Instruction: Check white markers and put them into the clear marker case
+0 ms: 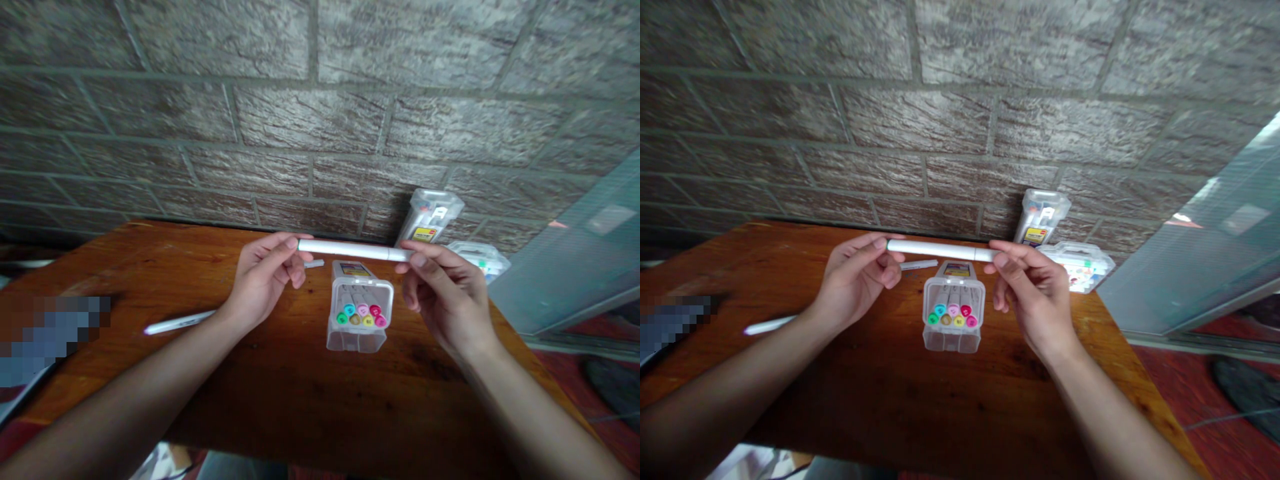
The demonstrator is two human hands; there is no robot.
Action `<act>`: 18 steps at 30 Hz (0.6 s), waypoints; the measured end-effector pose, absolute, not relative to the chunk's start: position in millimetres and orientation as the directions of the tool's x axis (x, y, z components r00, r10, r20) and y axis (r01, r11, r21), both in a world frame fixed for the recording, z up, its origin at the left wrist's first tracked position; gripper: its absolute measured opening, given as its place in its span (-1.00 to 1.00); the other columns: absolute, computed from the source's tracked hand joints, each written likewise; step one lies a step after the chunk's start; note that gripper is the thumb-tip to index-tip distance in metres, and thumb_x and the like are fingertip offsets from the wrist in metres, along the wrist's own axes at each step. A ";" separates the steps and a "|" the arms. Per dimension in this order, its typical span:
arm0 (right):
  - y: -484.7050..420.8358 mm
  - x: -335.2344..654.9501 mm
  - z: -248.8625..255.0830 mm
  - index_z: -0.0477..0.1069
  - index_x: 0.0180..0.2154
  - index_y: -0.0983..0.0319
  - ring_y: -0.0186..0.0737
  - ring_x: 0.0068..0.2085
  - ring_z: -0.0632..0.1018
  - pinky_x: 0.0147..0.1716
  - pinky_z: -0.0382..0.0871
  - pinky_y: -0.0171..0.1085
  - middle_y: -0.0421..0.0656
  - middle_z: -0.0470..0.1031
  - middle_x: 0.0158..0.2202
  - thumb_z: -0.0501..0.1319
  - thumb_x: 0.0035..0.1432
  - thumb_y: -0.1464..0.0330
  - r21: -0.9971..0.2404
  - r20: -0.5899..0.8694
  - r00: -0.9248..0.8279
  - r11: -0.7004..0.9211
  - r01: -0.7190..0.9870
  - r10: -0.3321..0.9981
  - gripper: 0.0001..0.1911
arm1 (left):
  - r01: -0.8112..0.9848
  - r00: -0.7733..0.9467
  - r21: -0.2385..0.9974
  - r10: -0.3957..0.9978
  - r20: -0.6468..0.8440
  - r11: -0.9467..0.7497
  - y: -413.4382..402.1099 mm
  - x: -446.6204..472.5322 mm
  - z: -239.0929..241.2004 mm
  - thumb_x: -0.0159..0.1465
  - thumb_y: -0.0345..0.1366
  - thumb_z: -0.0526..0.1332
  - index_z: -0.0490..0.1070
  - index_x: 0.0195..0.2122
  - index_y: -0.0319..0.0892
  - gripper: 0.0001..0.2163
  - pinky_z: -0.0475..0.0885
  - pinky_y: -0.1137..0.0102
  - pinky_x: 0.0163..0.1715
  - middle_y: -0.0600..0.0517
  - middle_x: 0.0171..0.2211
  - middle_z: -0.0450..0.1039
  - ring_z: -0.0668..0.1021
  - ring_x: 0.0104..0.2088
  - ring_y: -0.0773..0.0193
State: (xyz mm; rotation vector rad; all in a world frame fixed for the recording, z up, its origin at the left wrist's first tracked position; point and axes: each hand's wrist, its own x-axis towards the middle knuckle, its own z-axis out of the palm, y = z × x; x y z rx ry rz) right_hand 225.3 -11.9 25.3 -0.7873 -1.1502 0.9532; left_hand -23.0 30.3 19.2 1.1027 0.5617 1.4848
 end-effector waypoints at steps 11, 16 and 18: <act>-9.5 228.1 20.3 0.73 -0.15 0.13 -0.43 -0.67 0.47 -0.72 0.31 -0.40 -0.21 0.67 -0.42 0.51 0.21 0.29 -0.886 0.435 0.123 0.449 -0.116 0.892 -0.84 | -0.286 0.100 0.843 0.861 0.499 -0.456 35.0 -27.4 4.7 0.31 -0.27 0.45 0.71 -0.18 -0.14 -0.89 0.36 0.50 -0.58 0.09 -0.52 0.50 0.47 -0.60 0.42; -9.5 227.5 17.4 0.70 -0.18 0.14 -0.43 -0.69 0.44 -0.72 0.27 -0.44 -0.30 0.52 -0.59 0.52 0.20 0.35 -0.863 0.498 0.119 0.504 -0.027 0.859 -0.87 | -0.183 0.117 0.820 0.816 0.566 -0.543 33.7 -25.9 5.2 0.28 -0.32 0.48 0.63 -0.24 -0.17 -0.91 0.31 0.55 -0.63 0.14 -0.56 0.47 0.45 -0.63 0.45; -9.6 227.2 17.0 0.67 -0.20 0.15 -0.44 -0.69 0.44 -0.72 0.27 -0.44 -0.29 0.54 -0.56 0.53 0.18 0.37 -0.854 0.516 0.117 0.521 -0.012 0.849 -0.86 | -0.140 0.116 0.804 0.797 0.593 -0.578 31.4 -23.5 8.5 0.23 -0.35 0.51 0.60 -0.30 -0.18 -0.88 0.28 0.56 -0.65 0.15 -0.56 0.47 0.43 -0.64 0.46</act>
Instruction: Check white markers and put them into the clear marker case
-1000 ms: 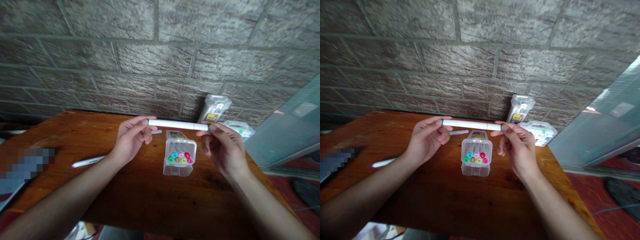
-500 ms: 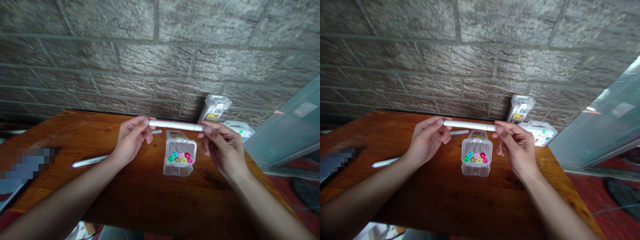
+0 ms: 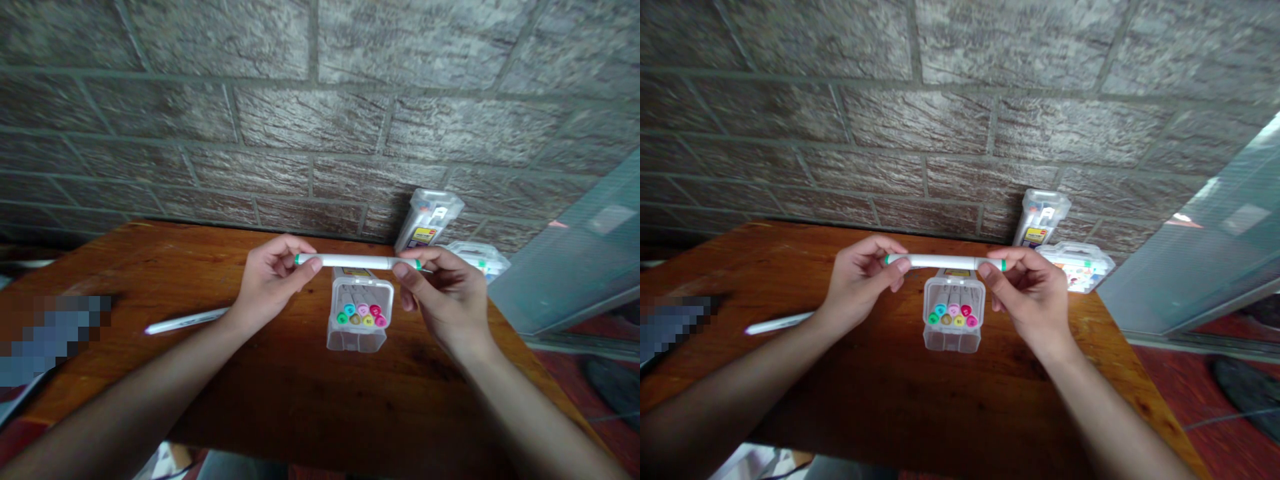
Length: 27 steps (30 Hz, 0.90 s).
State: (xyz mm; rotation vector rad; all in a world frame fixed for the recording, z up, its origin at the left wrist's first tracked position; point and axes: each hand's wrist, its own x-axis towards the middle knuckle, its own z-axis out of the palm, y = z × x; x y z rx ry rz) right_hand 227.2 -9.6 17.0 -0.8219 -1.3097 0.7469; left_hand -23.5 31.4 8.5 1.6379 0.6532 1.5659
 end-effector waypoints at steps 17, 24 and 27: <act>-12.1 222.4 19.3 0.58 -0.27 0.18 -0.43 -0.67 0.41 -0.72 0.22 -0.37 -0.28 0.52 -0.50 0.54 0.11 0.40 -0.824 0.566 0.109 0.559 0.089 0.817 -0.80 | 0.021 0.101 0.761 0.759 0.643 -0.648 24.4 -20.5 12.3 0.18 -0.36 0.52 0.68 -0.31 -0.19 -0.91 0.49 0.53 -0.47 0.02 -0.42 0.69 0.62 -0.45 0.35; -11.8 223.6 18.5 0.57 -0.26 0.19 -0.42 -0.66 0.41 -0.72 0.20 -0.37 -0.27 0.53 -0.49 0.51 0.16 0.38 -0.820 0.572 0.089 0.565 0.094 0.815 -0.84 | 0.009 0.116 0.759 0.755 0.646 -0.651 24.8 -22.0 12.9 0.21 -0.39 0.47 0.68 -0.29 -0.19 -0.95 0.36 0.53 -0.62 0.05 -0.48 0.64 0.52 -0.58 0.40; -11.4 224.1 18.0 0.57 -0.26 0.19 -0.41 -0.63 0.40 -0.71 0.20 -0.36 -0.26 0.53 -0.48 0.52 0.13 0.38 -0.814 0.580 0.102 0.568 0.125 0.808 -0.82 | 0.028 0.103 0.751 0.749 0.655 -0.660 24.4 -22.1 13.2 0.20 -0.38 0.48 0.67 -0.31 -0.19 -0.95 0.39 0.52 -0.60 0.05 -0.48 0.64 0.55 -0.55 0.37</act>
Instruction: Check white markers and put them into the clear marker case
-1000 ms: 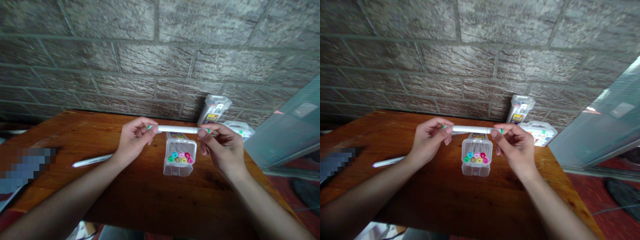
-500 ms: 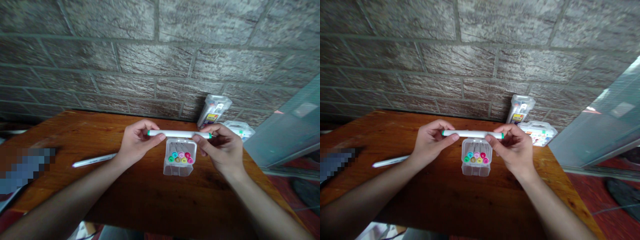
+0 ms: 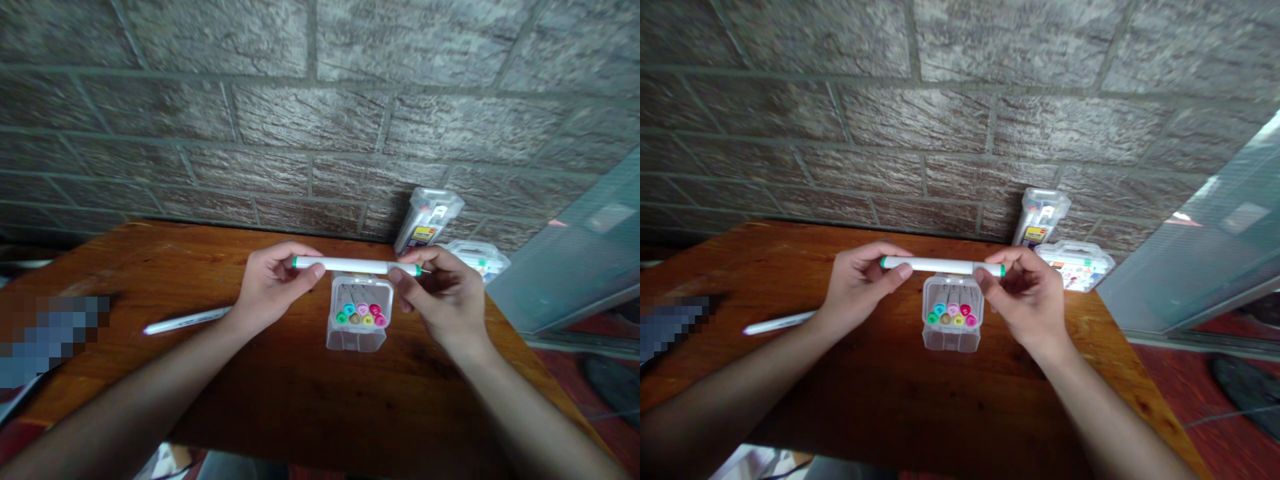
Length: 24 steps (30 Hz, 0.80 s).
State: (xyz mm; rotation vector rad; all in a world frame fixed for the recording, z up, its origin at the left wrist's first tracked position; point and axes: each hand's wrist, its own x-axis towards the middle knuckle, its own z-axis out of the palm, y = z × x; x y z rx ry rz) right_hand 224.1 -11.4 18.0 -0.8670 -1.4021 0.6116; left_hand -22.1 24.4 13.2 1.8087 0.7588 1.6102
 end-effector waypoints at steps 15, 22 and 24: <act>-11.7 223.3 17.1 0.55 -0.26 0.17 -0.39 -0.61 0.37 -0.70 0.22 -0.34 -0.27 0.49 -0.49 0.53 0.13 0.35 -0.824 0.563 0.118 0.544 0.159 0.818 -0.80 | 0.030 0.104 0.771 0.770 0.630 -0.636 24.0 -20.5 10.0 0.17 -0.34 0.53 0.69 -0.30 -0.18 -0.90 0.50 0.49 -0.47 0.00 -0.39 0.71 0.64 -0.44 0.31; -12.3 224.6 17.3 0.55 -0.25 0.16 -0.36 -0.60 0.39 -0.71 0.20 -0.34 -0.26 0.48 -0.49 0.54 0.15 0.26 -0.827 0.557 0.117 0.536 0.173 0.822 -0.76 | 0.014 0.136 0.801 0.795 0.592 -0.599 24.4 -22.4 12.0 0.20 -0.30 0.50 0.72 -0.28 -0.15 -0.91 0.27 0.50 -0.67 0.04 -0.50 0.63 0.45 -0.62 0.40; -12.5 224.6 18.1 0.54 -0.26 0.17 -0.37 -0.60 0.39 -0.71 0.19 -0.34 -0.26 0.48 -0.49 0.54 0.15 0.25 -0.825 0.560 0.113 0.539 0.170 0.821 -0.75 | 0.011 0.132 0.803 0.797 0.589 -0.595 24.4 -22.6 12.1 0.20 -0.30 0.50 0.72 -0.28 -0.15 -0.91 0.23 0.50 -0.69 0.05 -0.53 0.61 0.42 -0.64 0.41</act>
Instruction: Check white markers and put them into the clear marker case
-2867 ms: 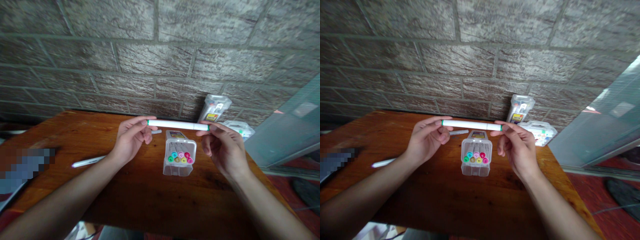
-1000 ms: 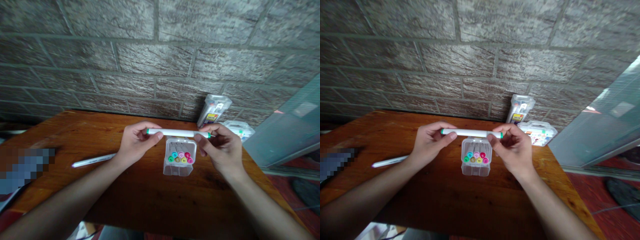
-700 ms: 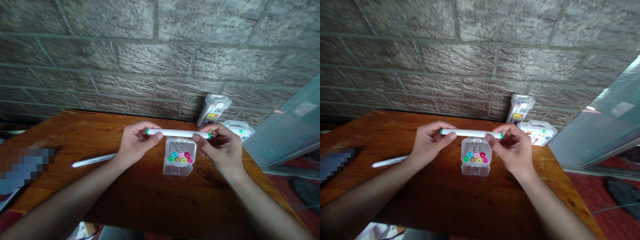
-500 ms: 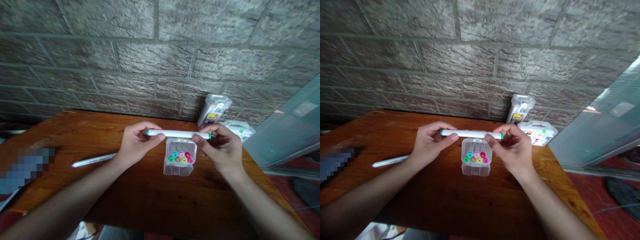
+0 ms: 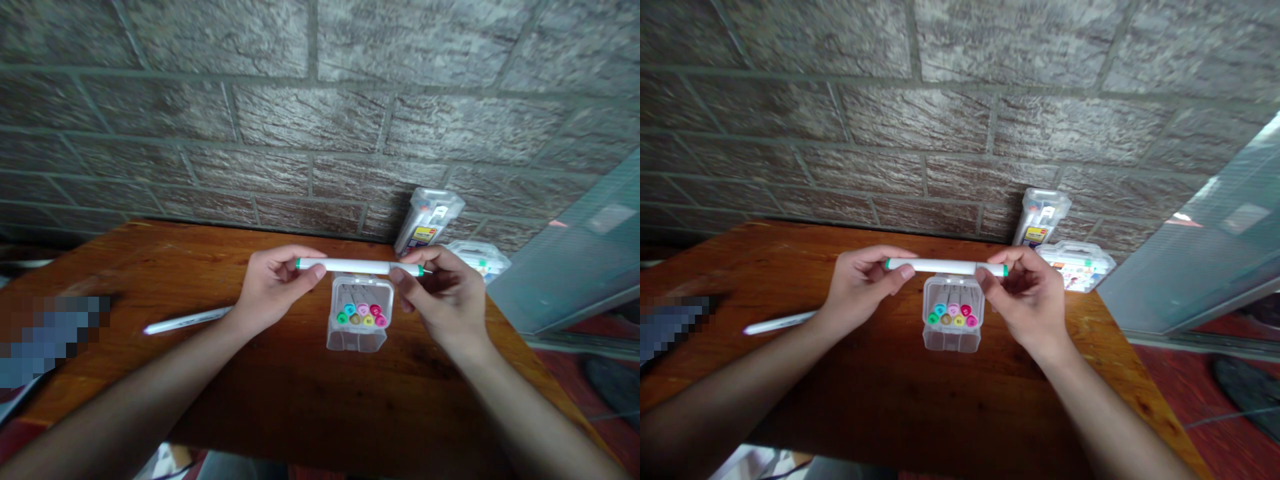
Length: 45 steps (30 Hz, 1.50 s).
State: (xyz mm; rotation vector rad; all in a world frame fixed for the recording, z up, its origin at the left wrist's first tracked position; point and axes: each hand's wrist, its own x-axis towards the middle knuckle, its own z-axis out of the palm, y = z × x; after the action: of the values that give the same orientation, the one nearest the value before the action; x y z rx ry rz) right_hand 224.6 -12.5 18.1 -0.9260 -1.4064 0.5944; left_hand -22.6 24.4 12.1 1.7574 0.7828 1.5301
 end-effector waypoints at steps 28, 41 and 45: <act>-11.3 222.5 19.1 0.58 -0.27 0.18 -0.42 -0.68 0.42 -0.73 0.23 -0.40 -0.28 0.51 -0.53 0.55 0.14 0.28 -0.864 0.503 0.105 0.502 0.038 0.858 -0.78 | -0.101 0.149 0.861 0.848 0.508 -0.498 27.6 -25.2 8.8 0.26 -0.22 0.49 0.71 -0.18 -0.15 -0.84 0.26 0.50 -0.66 0.11 -0.60 0.48 0.40 -0.65 0.41; -8.6 226.0 18.8 0.68 -0.19 0.15 -0.43 -0.67 0.41 -0.75 0.27 -0.39 -0.23 0.61 -0.45 0.51 0.19 0.25 -0.887 0.441 0.111 0.451 -0.098 0.891 -0.83 | -0.292 0.136 0.882 0.896 0.422 -0.371 32.5 -27.9 5.5 0.29 -0.21 0.46 0.71 -0.10 -0.14 -0.80 0.34 0.44 -0.61 -0.07 -0.33 0.70 0.45 -0.60 0.39; -8.5 227.1 18.7 0.70 -0.17 0.14 -0.43 -0.68 0.40 -0.74 0.26 -0.38 -0.23 0.61 -0.44 0.48 0.23 0.26 -0.889 0.439 0.115 0.449 -0.092 0.891 -0.86 | -0.321 0.126 0.874 0.898 0.422 -0.365 32.4 -27.3 7.4 0.29 -0.21 0.45 0.71 -0.10 -0.15 -0.80 0.36 0.45 -0.60 -0.08 -0.33 0.71 0.47 -0.59 0.38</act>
State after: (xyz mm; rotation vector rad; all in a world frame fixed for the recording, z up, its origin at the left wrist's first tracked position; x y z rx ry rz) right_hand 227.1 -8.5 18.7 -0.8284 -1.2439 0.8561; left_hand -27.3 32.4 7.4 1.3510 0.6241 1.4713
